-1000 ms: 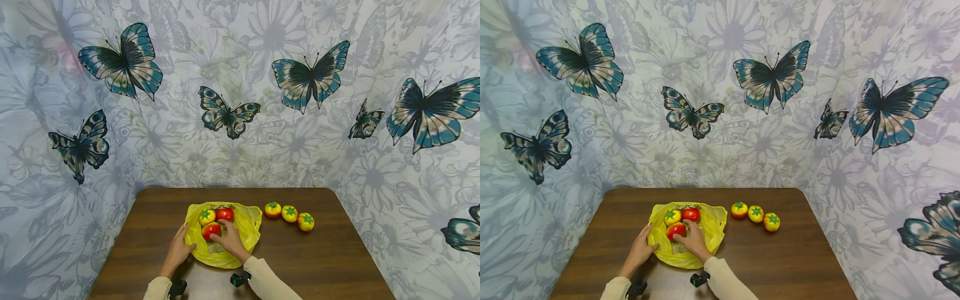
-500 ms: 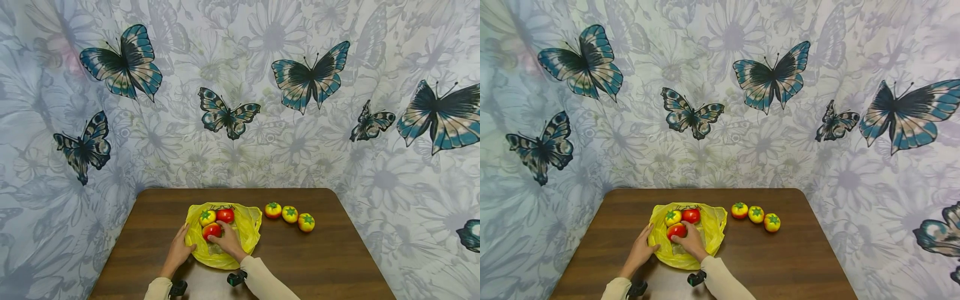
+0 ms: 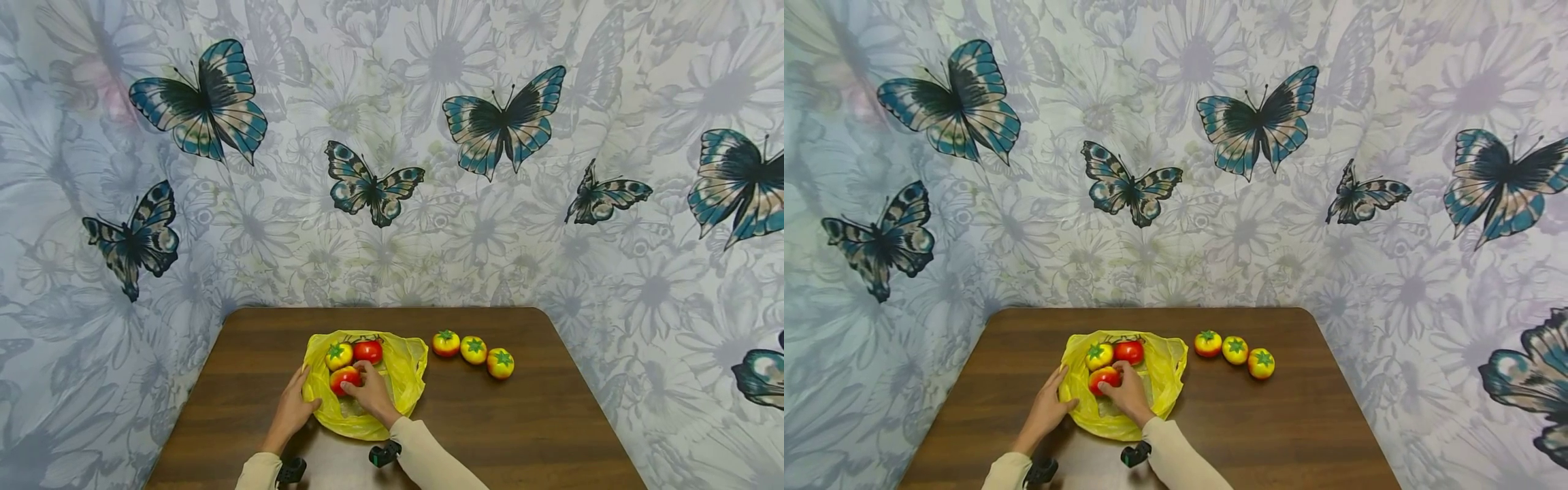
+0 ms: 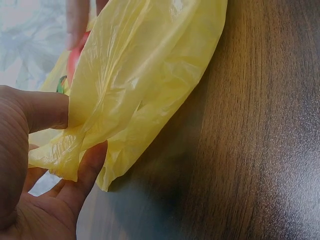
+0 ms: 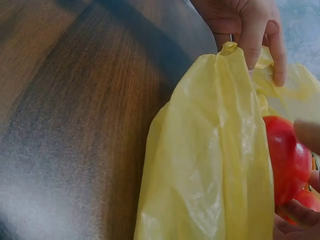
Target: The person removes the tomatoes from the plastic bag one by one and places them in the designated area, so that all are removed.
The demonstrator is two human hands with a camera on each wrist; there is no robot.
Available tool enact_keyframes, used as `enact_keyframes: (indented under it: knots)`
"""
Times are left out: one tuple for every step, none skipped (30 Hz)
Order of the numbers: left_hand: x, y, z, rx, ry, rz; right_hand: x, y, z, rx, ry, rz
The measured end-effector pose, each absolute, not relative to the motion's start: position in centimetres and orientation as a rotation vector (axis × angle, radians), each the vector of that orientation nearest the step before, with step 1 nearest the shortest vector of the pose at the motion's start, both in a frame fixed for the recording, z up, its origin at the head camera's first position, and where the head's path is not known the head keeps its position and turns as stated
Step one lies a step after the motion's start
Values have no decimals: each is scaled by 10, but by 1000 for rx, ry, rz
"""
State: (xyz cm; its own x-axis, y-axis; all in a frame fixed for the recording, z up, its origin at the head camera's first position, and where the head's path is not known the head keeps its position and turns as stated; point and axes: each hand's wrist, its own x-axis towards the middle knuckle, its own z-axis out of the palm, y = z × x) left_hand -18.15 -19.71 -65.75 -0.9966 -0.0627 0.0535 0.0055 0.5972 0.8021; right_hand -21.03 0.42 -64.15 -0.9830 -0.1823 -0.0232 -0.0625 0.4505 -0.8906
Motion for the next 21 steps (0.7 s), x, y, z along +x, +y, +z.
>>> enact_keyframes:
  knots:
    - [-182, -197, -658, 48, -2740, -1375, -210, 4, -642, -218, 2573, -1582]
    - [-182, -198, -659, 46, -2739, -1374, -210, 4, -643, -217, 2571, -1592]
    - [-183, -198, -659, 45, -2740, -1372, -210, 4, -643, -218, 2569, -1597]
    - [-183, -199, -660, 44, -2741, -1371, -210, 5, -643, -220, 2570, -1598]
    - [-183, -199, -660, 42, -2740, -1370, -210, 5, -643, -222, 2573, -1595]
    - [-183, -199, -660, 41, -2738, -1373, -210, 4, -643, -226, 2577, -1592]
    - [-182, -199, -660, 41, -2737, -1374, -209, 5, -643, -220, 2574, -1588]
    - [-181, -198, -659, 43, -2739, -1373, -209, 5, -642, -226, 2579, -1580]
    - [-180, -198, -659, 42, -2739, -1373, -208, 5, -642, -227, 2582, -1568]
    - [-179, -198, -658, 44, -2740, -1373, -207, 5, -641, -232, 2592, -1548]
    - [-179, -197, -658, 44, -2740, -1372, -206, 5, -640, -238, 2602, -1525]
    - [-178, -197, -657, 46, -2740, -1375, -205, 6, -640, -245, 2612, -1505]
    - [-177, -197, -657, 47, -2740, -1375, -204, 6, -639, -247, 2618, -1484]
    - [-176, -197, -656, 49, -2741, -1377, -203, 6, -639, -258, 2628, -1465]
    - [-175, -197, -656, 52, -2740, -1380, -202, 7, -638, -261, 2632, -1452]
    - [-175, -197, -656, 55, -2741, -1380, -202, 7, -638, -271, 2640, -1444]
    - [-175, -197, -656, 55, -2740, -1381, -202, 7, -638, -270, 2638, -1445]
    - [-175, -197, -656, 56, -2741, -1382, -202, 7, -639, -269, 2632, -1457]
    - [-175, -197, -656, 57, -2742, -1382, -202, 7, -639, -267, 2625, -1469]
    - [-175, -197, -656, 58, -2744, -1380, -202, 7, -640, -266, 2623, -1478]
    - [-175, -197, -656, 58, -2744, -1381, -202, 7, -641, -260, 2615, -1493]
